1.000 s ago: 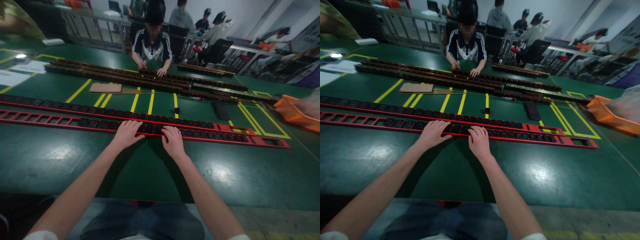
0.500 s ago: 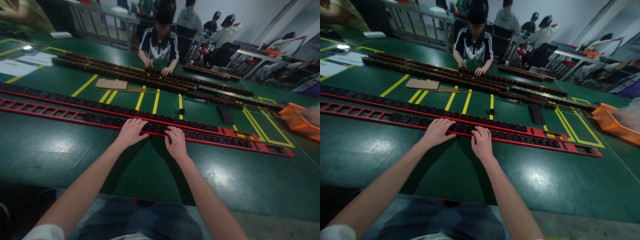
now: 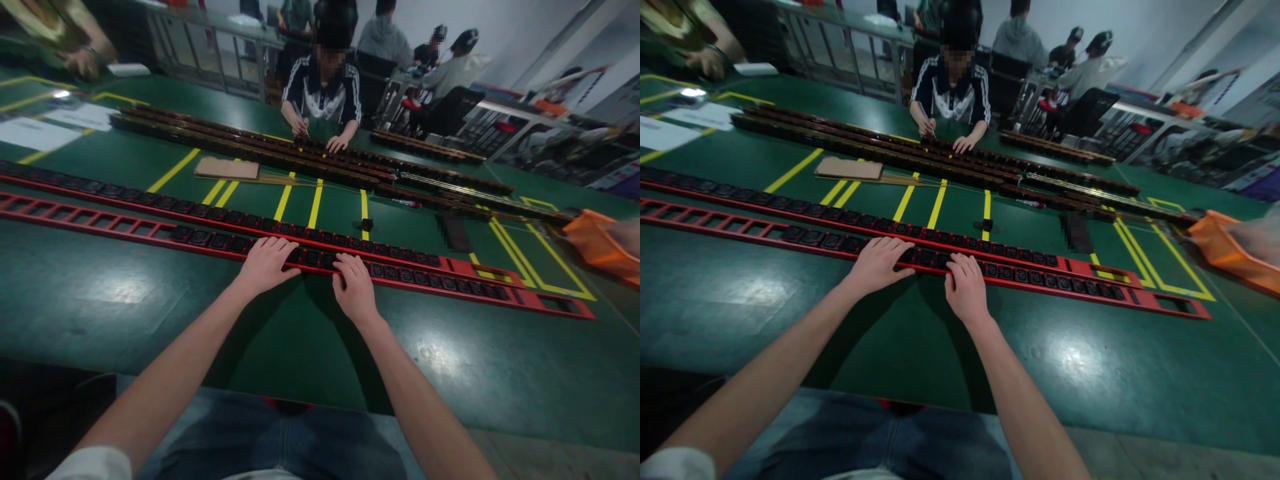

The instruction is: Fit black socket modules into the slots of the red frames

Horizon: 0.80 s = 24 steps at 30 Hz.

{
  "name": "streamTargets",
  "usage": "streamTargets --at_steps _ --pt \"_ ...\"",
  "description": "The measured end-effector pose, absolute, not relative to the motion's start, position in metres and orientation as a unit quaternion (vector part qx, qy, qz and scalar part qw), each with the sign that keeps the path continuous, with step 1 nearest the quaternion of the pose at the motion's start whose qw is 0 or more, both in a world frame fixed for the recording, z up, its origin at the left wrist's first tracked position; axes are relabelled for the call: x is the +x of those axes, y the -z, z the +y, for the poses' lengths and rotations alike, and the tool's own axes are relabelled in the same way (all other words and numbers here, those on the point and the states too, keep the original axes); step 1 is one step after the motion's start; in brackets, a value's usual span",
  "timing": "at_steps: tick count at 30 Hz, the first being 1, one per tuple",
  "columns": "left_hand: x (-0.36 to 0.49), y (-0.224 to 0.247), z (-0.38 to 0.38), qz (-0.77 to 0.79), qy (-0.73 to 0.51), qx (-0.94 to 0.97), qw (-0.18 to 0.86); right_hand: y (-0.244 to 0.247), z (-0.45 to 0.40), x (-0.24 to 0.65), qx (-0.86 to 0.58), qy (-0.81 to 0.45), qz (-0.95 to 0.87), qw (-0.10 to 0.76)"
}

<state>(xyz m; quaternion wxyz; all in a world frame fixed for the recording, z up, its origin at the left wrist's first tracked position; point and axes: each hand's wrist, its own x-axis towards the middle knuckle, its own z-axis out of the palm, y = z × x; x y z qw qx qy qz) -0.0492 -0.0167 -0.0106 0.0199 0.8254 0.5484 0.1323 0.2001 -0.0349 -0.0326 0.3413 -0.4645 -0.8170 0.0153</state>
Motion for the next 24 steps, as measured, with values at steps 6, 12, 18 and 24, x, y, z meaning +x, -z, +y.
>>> streamTargets --at_steps 6,12,18,24 --pt "-0.049 0.013 -0.016 0.546 -0.139 0.826 0.019 0.032 -0.036 0.199 -0.437 0.020 -0.836 0.331" --pt "-0.048 0.012 -0.016 0.548 -0.142 0.824 0.020 0.031 -0.040 0.195 -0.422 0.014 -0.859 0.289" --pt "-0.049 0.011 -0.017 0.548 -0.143 0.824 0.018 0.028 -0.042 0.192 -0.436 0.014 -0.863 0.256" --pt "-0.048 0.014 -0.015 0.544 -0.148 0.826 0.001 0.028 -0.043 0.188 -0.463 0.026 -0.861 0.209"
